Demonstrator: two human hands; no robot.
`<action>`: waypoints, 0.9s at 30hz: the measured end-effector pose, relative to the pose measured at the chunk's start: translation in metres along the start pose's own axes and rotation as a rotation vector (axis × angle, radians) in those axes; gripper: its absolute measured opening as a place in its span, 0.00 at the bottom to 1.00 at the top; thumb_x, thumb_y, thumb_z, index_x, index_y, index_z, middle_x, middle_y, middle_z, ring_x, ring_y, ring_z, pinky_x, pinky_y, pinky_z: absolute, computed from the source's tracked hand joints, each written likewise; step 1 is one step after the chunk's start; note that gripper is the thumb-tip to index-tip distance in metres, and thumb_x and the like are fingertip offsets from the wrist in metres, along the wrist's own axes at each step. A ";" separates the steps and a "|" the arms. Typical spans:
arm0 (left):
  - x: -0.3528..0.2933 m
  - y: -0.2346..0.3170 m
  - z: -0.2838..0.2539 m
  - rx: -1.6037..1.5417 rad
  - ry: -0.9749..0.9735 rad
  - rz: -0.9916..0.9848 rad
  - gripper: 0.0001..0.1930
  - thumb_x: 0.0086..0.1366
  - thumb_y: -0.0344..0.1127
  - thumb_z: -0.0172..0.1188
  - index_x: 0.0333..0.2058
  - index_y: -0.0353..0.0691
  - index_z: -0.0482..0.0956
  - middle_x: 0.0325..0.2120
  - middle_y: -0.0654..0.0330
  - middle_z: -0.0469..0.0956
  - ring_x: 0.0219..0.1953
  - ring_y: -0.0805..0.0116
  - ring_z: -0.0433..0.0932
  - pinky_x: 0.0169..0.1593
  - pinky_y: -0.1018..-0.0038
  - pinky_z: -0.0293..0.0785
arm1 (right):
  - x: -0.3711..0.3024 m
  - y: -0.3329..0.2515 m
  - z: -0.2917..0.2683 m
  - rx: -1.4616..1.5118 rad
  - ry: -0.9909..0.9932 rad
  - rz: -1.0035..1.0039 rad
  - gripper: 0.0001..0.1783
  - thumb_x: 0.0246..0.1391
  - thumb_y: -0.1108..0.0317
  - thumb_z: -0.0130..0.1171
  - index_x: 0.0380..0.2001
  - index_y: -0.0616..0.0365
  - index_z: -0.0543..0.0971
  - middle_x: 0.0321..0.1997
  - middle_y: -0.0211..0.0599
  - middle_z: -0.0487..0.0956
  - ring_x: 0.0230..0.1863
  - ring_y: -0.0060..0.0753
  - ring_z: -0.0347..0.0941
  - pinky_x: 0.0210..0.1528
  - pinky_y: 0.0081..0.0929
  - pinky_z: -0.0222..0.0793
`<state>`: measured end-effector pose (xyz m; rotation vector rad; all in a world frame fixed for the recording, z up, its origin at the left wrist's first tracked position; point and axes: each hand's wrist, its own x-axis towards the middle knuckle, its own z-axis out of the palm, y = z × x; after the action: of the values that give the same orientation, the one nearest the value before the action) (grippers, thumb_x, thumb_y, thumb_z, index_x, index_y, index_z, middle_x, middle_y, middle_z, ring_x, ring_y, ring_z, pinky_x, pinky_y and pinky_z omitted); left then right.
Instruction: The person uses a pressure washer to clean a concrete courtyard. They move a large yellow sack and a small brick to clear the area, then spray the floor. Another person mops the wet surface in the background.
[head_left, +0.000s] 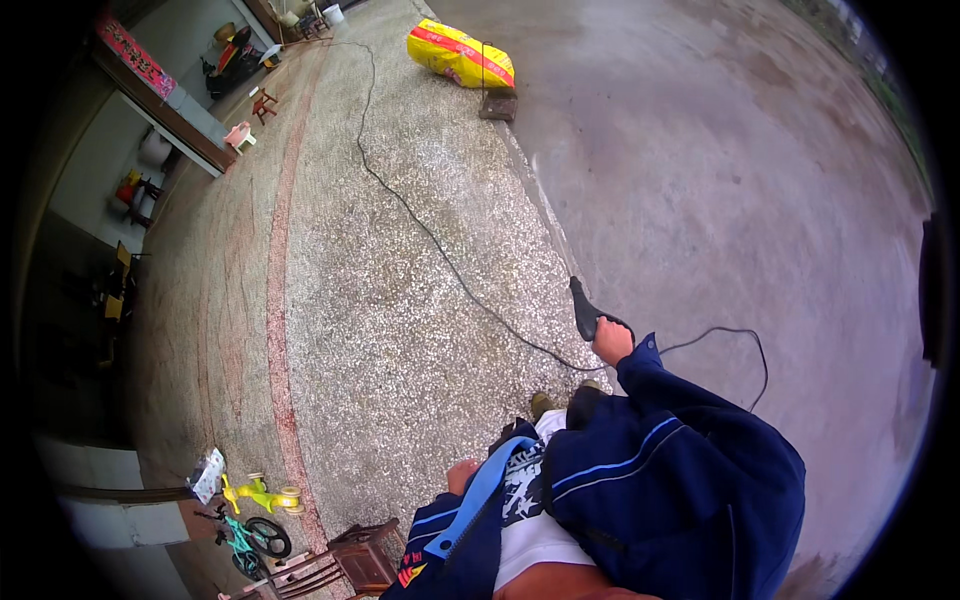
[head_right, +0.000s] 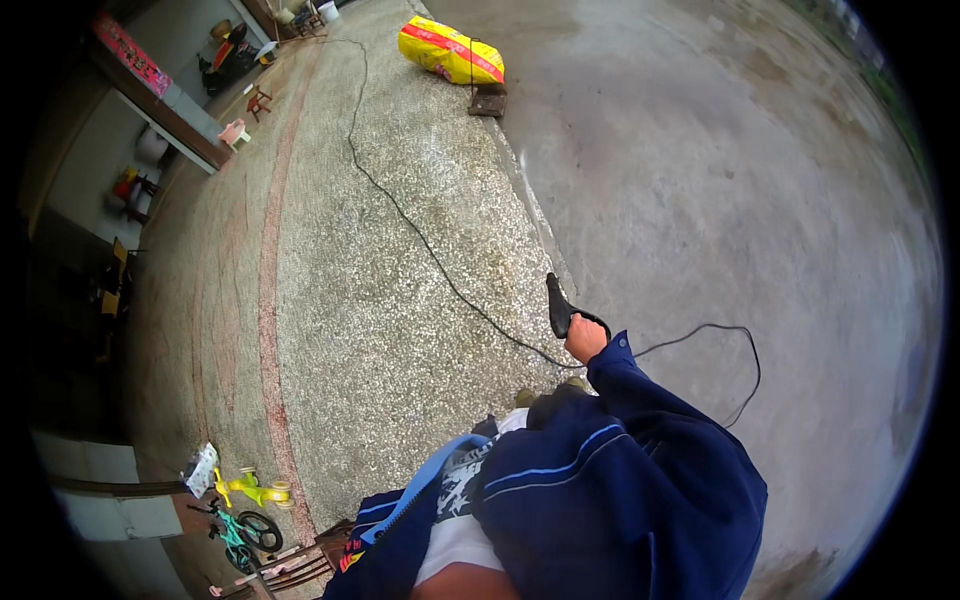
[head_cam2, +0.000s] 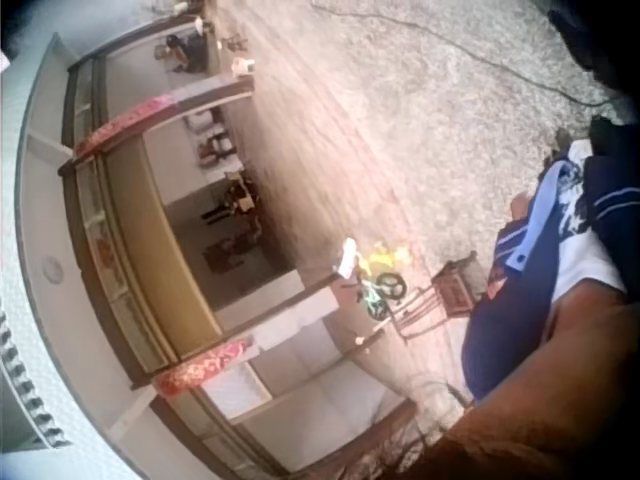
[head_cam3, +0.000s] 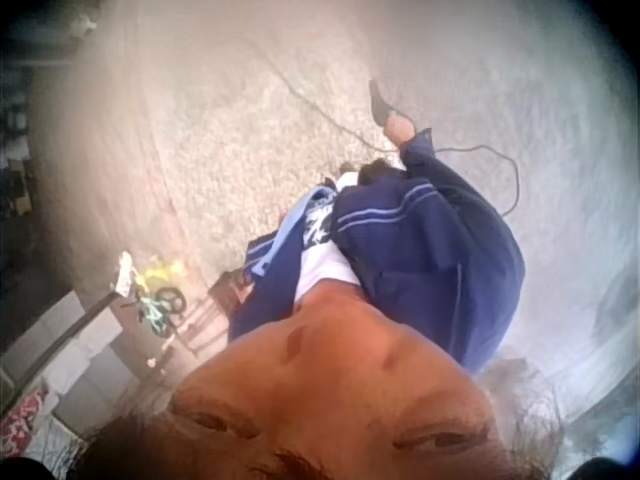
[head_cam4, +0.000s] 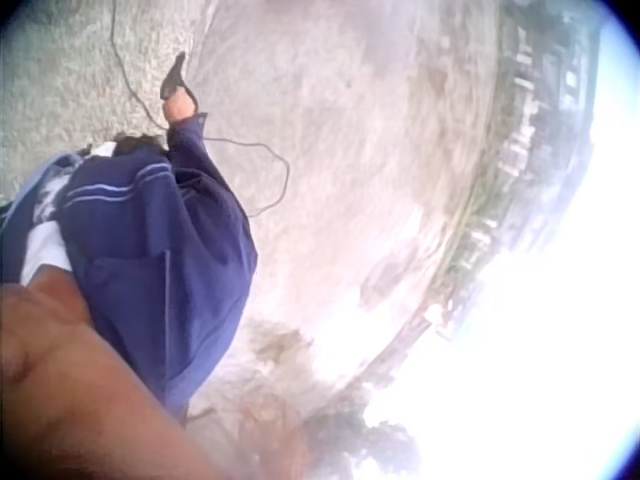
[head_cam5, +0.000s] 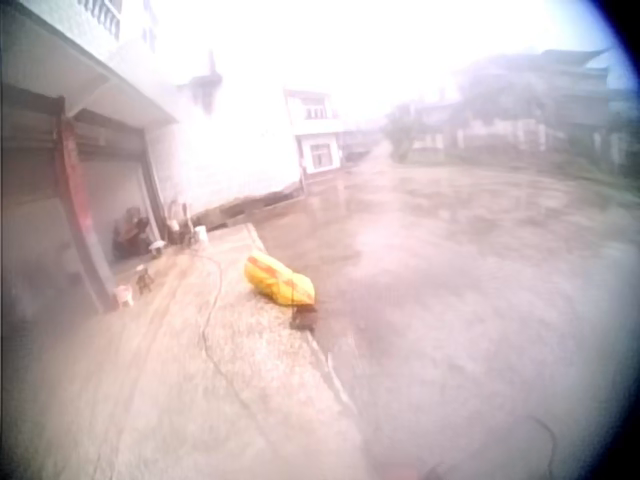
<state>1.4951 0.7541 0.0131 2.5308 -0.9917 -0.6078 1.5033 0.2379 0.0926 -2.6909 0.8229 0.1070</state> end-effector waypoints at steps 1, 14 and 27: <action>0.000 -0.004 -0.003 0.072 -0.029 0.042 0.14 0.63 0.45 0.54 0.26 0.42 0.79 0.25 0.55 0.79 0.32 0.52 0.79 0.34 0.56 0.74 | 0.002 -0.010 0.002 0.004 -0.005 -0.014 0.11 0.47 0.70 0.54 0.34 0.63 0.73 0.27 0.55 0.81 0.30 0.58 0.80 0.34 0.51 0.76; -0.008 -0.016 -0.008 0.004 -0.018 -0.332 0.17 0.63 0.51 0.54 0.30 0.46 0.83 0.30 0.52 0.81 0.34 0.51 0.81 0.37 0.57 0.75 | 0.063 -0.037 -0.031 0.056 0.121 0.047 0.11 0.47 0.70 0.56 0.34 0.63 0.74 0.29 0.55 0.82 0.32 0.59 0.80 0.37 0.51 0.76; 0.054 -0.021 -0.037 -0.192 0.136 -0.234 0.16 0.63 0.48 0.54 0.36 0.45 0.84 0.32 0.51 0.83 0.36 0.49 0.81 0.41 0.57 0.77 | 0.179 -0.077 -0.098 0.145 0.108 0.059 0.13 0.45 0.69 0.57 0.35 0.63 0.79 0.34 0.56 0.82 0.39 0.61 0.79 0.42 0.51 0.75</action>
<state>1.5616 0.7365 0.0208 2.4946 -0.5663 -0.5572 1.6928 0.1709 0.1781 -2.5556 0.9057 -0.0828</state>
